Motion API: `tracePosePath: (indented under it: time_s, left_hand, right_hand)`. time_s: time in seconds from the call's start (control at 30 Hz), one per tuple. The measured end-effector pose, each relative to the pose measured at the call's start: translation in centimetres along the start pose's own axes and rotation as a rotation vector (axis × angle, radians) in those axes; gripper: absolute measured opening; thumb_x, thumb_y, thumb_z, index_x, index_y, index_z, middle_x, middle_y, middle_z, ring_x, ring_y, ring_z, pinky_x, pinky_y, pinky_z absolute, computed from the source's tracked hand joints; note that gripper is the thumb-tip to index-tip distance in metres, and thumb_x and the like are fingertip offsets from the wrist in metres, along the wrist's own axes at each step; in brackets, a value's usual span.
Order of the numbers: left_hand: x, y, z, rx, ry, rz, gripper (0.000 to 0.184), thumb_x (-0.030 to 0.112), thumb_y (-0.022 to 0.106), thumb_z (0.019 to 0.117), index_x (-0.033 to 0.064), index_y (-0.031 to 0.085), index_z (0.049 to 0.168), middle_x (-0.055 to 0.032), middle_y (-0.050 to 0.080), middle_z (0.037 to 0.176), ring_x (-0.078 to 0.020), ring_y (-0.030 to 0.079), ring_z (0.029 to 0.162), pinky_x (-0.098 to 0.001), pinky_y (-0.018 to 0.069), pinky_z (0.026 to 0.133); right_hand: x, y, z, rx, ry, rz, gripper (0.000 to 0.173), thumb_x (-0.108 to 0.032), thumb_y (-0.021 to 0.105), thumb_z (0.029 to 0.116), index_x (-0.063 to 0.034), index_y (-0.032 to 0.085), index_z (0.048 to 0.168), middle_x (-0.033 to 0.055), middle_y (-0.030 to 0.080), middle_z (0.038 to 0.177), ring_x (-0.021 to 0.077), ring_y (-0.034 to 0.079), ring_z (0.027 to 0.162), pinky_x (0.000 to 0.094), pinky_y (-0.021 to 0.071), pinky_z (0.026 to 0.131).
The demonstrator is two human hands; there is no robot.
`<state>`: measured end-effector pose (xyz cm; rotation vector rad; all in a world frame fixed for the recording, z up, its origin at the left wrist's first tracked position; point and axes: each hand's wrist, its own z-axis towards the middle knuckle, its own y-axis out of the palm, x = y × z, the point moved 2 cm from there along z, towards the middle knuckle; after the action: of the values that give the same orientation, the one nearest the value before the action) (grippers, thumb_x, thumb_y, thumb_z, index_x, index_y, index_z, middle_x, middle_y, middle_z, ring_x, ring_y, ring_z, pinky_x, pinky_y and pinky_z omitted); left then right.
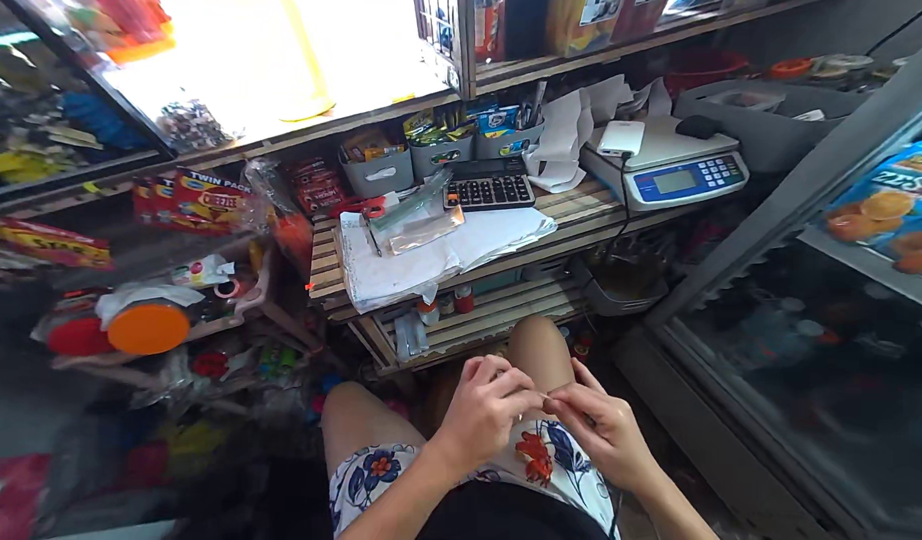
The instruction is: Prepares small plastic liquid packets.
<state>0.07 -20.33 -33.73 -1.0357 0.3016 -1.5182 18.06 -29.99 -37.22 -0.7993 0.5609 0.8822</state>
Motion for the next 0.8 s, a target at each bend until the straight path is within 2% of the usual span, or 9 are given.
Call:
tracePosePath:
  time_s: [0.1,0.17,0.27,0.33,0.4,0.5,0.6,0.7,0.8]
  left_hand:
    - [0.7,0.5,0.2,0.053,-0.175,-0.019,0.031,0.009,0.049,0.0964,0.0162,0.078,0.108,0.0037,0.070,0.128,-0.0178,0.057,0.127,-0.0440,0.0366,0.111]
    - [1.4,0.9,0.9,0.120,-0.480,-0.582,0.026,0.015,0.053,0.1011,0.0039,0.076,0.108,-0.0037,0.069,0.127,-0.0139,0.056,0.126,-0.0341,0.0404,0.111]
    - [2.6,1.7,1.4,0.301,-0.910,-1.245,0.010,0.007,0.067,0.0959,0.0032,0.073,0.090,-0.0047,0.071,0.105,-0.0115,0.067,0.096,-0.0297,0.0562,0.087]
    - [1.9,1.6,0.8,0.233,-0.729,-1.264,0.013,0.008,0.067,0.0956,0.0043,0.075,0.087,-0.0031,0.070,0.117,-0.0097,0.067,0.103,-0.0287,0.0562,0.091]
    - [0.6,0.4,0.3,0.047,-0.380,-0.972,0.015,0.019,0.069,0.0972,0.0095,0.080,0.094,-0.0036,0.062,0.135,-0.0091,0.054,0.124,-0.0279,0.0440,0.107]
    - [0.0,-0.8,0.2,-0.026,-0.069,-0.297,0.020,0.012,0.063,0.0992,0.0210,0.081,0.098,0.0009,0.071,0.111,-0.0146,0.060,0.110,-0.0352,0.0452,0.099]
    - [0.6,0.4,0.4,0.097,-0.042,0.142,0.024,0.003,0.061,0.0942,0.0189,0.078,0.089,0.0049,0.074,0.107,-0.0138,0.065,0.104,-0.0367,0.0482,0.096]
    - [1.2,0.5,1.3,0.157,-0.324,-0.320,0.027,0.003,0.052,0.0911,0.0061,0.077,0.101,-0.0035,0.072,0.122,-0.0171,0.061,0.122,-0.0390,0.0451,0.108]
    - [2.2,0.5,2.2,0.221,-0.548,-0.786,0.020,0.020,0.069,0.0963,0.0019,0.076,0.099,-0.0077,0.072,0.115,-0.0147,0.065,0.115,-0.0315,0.0527,0.101]
  right_hand:
    - [-0.5,1.2,0.0,0.068,-0.023,-0.091,0.025,-0.022,0.054,0.1046,-0.0093,0.072,0.094,-0.0041,0.072,0.084,-0.0002,0.069,0.084,0.0489,0.0345,0.122]
    - [-0.9,1.9,0.3,0.111,-0.049,-0.125,0.024,-0.022,0.054,0.1047,-0.0090,0.071,0.094,-0.0029,0.072,0.083,0.0004,0.069,0.085,0.0477,0.0345,0.122]
    - [-1.2,2.6,0.2,0.124,-0.083,-0.090,0.024,-0.021,0.055,0.1046,-0.0078,0.071,0.093,-0.0016,0.070,0.081,0.0015,0.068,0.084,0.0474,0.0341,0.122]
    - [-1.1,1.9,0.3,0.097,-0.047,0.015,0.023,-0.023,0.055,0.1052,-0.0097,0.072,0.098,-0.0048,0.073,0.089,-0.0012,0.069,0.091,0.0442,0.0339,0.123]
    - [-0.9,0.7,0.3,0.070,-0.016,0.092,0.023,-0.025,0.054,0.1058,-0.0125,0.073,0.099,-0.0077,0.074,0.093,-0.0016,0.069,0.094,0.0449,0.0353,0.123]
    - [-1.0,-0.1,0.1,0.055,-0.007,0.038,0.024,-0.027,0.055,0.1063,-0.0131,0.073,0.099,-0.0083,0.074,0.091,-0.0017,0.069,0.090,0.0461,0.0354,0.123]
    - [-1.3,0.4,0.2,0.109,-0.016,-0.075,0.024,-0.024,0.055,0.1051,-0.0111,0.073,0.097,-0.0066,0.074,0.089,-0.0014,0.069,0.088,0.0471,0.0351,0.122]
    - [-1.7,0.6,0.7,0.204,-0.007,-0.099,0.024,-0.023,0.055,0.1048,-0.0112,0.074,0.097,-0.0054,0.075,0.092,0.0004,0.070,0.092,0.0478,0.0354,0.122]
    - [-2.0,1.8,0.5,0.204,-0.053,-0.116,0.023,-0.023,0.055,0.1045,-0.0103,0.071,0.094,-0.0036,0.071,0.085,0.0000,0.068,0.088,0.0451,0.0357,0.122]
